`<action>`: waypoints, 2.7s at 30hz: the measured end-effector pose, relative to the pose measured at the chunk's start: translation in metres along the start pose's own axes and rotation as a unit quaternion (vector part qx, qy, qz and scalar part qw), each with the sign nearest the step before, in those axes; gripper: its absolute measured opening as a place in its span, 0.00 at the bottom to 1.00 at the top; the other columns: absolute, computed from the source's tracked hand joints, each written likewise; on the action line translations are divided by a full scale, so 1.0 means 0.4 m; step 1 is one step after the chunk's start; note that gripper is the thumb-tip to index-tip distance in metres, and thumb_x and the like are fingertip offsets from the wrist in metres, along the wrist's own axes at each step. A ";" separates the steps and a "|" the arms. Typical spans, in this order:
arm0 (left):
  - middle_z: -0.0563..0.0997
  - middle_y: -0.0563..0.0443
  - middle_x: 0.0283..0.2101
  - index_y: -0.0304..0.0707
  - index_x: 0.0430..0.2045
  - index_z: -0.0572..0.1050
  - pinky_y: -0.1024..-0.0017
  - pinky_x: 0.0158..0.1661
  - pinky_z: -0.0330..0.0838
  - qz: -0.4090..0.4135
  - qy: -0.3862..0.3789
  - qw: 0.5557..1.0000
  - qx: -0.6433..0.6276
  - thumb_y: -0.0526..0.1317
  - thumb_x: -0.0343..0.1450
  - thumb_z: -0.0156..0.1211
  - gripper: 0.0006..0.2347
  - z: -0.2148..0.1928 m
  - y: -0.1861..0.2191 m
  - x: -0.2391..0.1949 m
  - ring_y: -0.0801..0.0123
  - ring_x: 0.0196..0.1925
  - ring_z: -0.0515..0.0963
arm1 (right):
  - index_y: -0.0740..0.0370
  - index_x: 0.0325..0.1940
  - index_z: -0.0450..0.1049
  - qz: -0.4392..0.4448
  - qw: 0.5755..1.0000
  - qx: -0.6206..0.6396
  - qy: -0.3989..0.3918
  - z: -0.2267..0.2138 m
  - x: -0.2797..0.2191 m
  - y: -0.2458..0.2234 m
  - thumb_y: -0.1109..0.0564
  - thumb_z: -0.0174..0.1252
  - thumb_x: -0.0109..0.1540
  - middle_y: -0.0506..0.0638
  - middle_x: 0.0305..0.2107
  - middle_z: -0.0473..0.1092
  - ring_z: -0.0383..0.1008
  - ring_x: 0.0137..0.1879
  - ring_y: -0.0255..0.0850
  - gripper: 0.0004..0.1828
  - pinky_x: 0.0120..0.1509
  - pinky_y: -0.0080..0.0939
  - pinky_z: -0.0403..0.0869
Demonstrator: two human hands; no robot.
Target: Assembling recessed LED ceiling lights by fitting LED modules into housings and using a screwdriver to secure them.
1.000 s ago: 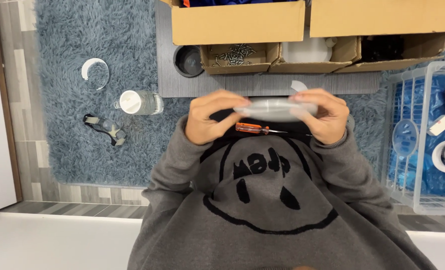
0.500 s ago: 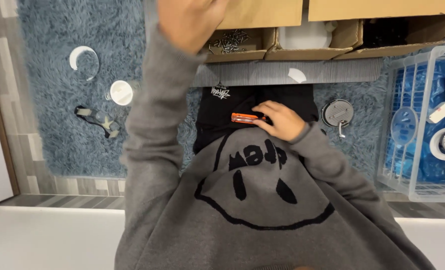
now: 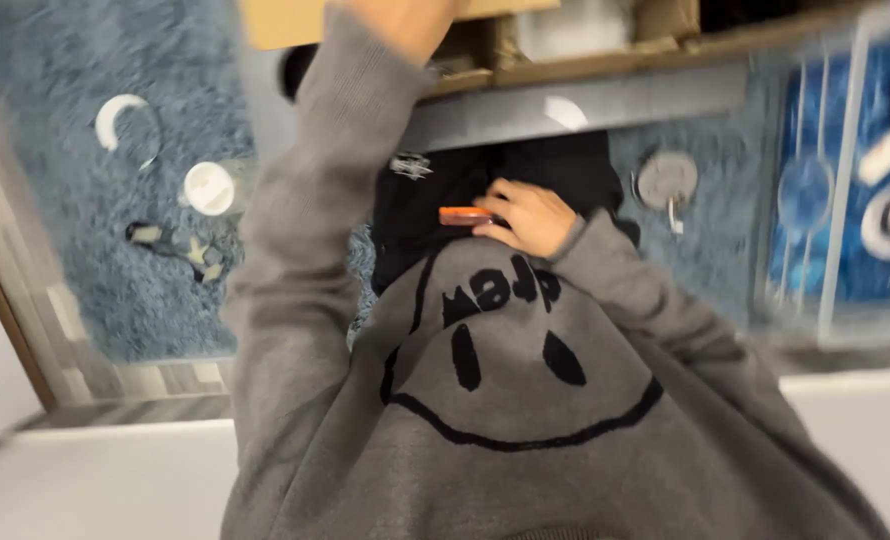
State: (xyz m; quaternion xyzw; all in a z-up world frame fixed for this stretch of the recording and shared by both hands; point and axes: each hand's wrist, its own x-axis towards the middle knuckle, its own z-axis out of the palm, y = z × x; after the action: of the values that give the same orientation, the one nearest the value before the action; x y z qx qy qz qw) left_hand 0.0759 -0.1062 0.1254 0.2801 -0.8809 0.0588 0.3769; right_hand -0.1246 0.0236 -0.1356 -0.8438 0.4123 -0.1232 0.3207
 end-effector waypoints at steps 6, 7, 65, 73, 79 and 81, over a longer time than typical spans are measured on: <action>0.82 0.46 0.58 0.41 0.53 0.82 0.51 0.50 0.83 0.058 -0.064 0.990 -0.110 0.31 0.79 0.76 0.11 0.119 0.170 0.032 0.50 0.58 0.87 | 0.46 0.61 0.82 -0.060 0.994 0.035 0.083 0.054 -0.032 -0.005 0.40 0.58 0.74 0.55 0.52 0.78 0.77 0.56 0.57 0.17 0.55 0.60 0.78; 0.84 0.46 0.53 0.39 0.50 0.81 0.58 0.48 0.82 0.107 -0.107 0.975 -0.162 0.36 0.81 0.72 0.07 0.131 0.214 0.030 0.55 0.53 0.87 | 0.47 0.60 0.81 -0.064 0.994 0.029 0.084 0.059 -0.045 -0.010 0.40 0.58 0.73 0.55 0.51 0.78 0.78 0.55 0.56 0.17 0.54 0.59 0.78; 0.79 0.37 0.69 0.28 0.73 0.67 0.57 0.77 0.73 -0.402 0.067 0.450 -0.794 0.59 0.85 0.54 0.31 0.346 0.265 -0.356 0.54 0.72 0.80 | 0.69 0.65 0.65 -0.253 0.752 0.152 0.589 -0.437 -0.299 -0.064 0.50 0.44 0.78 0.71 0.53 0.63 0.71 0.40 0.78 0.19 0.38 0.72 0.77; 0.77 0.44 0.70 0.36 0.75 0.64 0.62 0.79 0.69 -0.400 -0.005 0.578 -0.711 0.64 0.84 0.48 0.32 0.248 0.269 -0.277 0.59 0.74 0.77 | 0.62 0.73 0.62 -0.363 0.772 0.158 0.497 -0.458 -0.313 -0.047 0.56 0.42 0.76 0.70 0.59 0.62 0.71 0.47 0.74 0.21 0.45 0.67 0.80; 0.75 0.46 0.71 0.35 0.76 0.63 0.63 0.82 0.65 -0.406 -0.020 0.633 -0.658 0.63 0.85 0.44 0.32 0.232 0.268 -0.258 0.61 0.77 0.75 | 0.72 0.71 0.61 -0.388 0.775 0.102 0.489 -0.498 -0.269 -0.106 0.63 0.48 0.75 0.69 0.52 0.64 0.78 0.44 0.67 0.20 0.38 0.49 0.85; 0.75 0.47 0.71 0.36 0.76 0.62 0.64 0.83 0.63 -0.405 -0.029 0.659 -0.633 0.64 0.85 0.43 0.32 0.229 0.268 -0.253 0.63 0.77 0.74 | 0.81 0.66 0.59 -0.390 0.776 0.053 0.493 -0.497 -0.264 -0.119 0.61 0.49 0.75 0.70 0.49 0.63 0.78 0.39 0.68 0.20 0.33 0.48 0.83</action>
State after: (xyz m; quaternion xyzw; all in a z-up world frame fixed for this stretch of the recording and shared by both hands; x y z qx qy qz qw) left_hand 0.0171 0.0000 0.0014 0.3046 -0.5148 -0.6801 0.4238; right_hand -0.2555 0.0397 0.0527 -0.7377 0.1424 -0.6586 0.0418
